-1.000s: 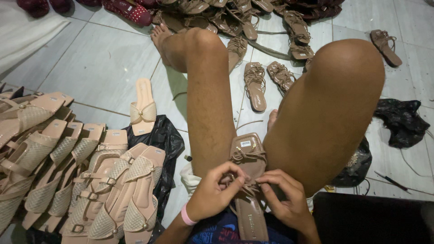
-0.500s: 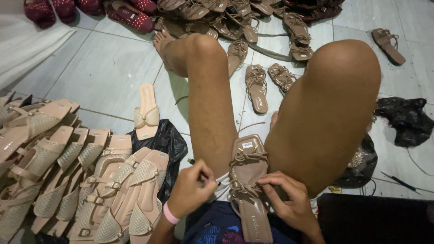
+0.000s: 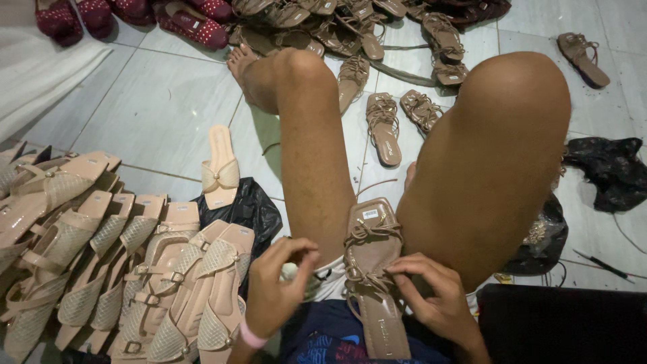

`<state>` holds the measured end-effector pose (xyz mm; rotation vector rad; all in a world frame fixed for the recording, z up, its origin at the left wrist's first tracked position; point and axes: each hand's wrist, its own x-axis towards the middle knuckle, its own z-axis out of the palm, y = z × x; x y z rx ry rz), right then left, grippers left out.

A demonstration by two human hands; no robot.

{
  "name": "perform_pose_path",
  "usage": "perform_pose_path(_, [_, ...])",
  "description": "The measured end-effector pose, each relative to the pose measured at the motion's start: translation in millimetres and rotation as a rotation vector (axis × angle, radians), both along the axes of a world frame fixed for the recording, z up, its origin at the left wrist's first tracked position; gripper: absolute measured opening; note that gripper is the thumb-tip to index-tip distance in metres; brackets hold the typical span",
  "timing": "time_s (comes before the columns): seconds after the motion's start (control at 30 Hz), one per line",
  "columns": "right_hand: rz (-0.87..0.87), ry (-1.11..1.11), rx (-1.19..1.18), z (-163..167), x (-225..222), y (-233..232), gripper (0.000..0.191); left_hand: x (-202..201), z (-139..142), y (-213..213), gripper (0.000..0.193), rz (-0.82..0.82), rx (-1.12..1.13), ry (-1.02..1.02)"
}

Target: The person sits on the floor and attaches small metal hardware pieces to the straps of beige sandals. They handle the sandals and hardware by hand, picking up pieces and securing them to the shoe straps.

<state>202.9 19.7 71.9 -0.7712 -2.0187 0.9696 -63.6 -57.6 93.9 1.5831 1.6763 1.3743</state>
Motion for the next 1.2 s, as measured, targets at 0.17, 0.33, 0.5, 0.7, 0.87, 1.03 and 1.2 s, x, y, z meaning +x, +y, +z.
perform_pose_path(0.17, [-0.004,-0.013,0.029,-0.1,1.3,-1.1,0.015,30.4,39.3,-3.4,0.034,-0.245,0.027,0.057])
perform_pose_path(0.33, [-0.042,-0.033,0.042,0.5,1.7,-3.1,0.013,46.8,40.2,0.1,0.032,-0.186,0.068,0.219])
perform_pose_path(0.5, [-0.091,-0.037,0.047,0.8,-3.8,-5.4,0.015,51.9,20.0,2.1,0.030,-0.131,0.043,0.147])
perform_pose_path(0.7, [-0.090,-0.065,0.147,9.8,-9.1,-5.6,0.019,52.3,-7.1,3.5,0.030,-0.193,0.050,-0.060])
perform_pose_path(0.87, [-0.039,-0.185,0.063,23.3,-7.3,-2.6,0.029,60.1,-20.0,0.5,0.027,-0.141,0.075,-0.170])
perform_pose_path(1.03, [0.041,-0.136,0.010,31.8,-7.6,0.5,0.025,63.8,-25.8,-2.4,0.024,-0.109,0.096,-0.148])
perform_pose_path(1.2, [-0.040,-0.110,0.024,30.4,-12.2,-2.0,0.016,62.5,-24.0,-2.4,0.027,-0.121,0.149,-0.161])
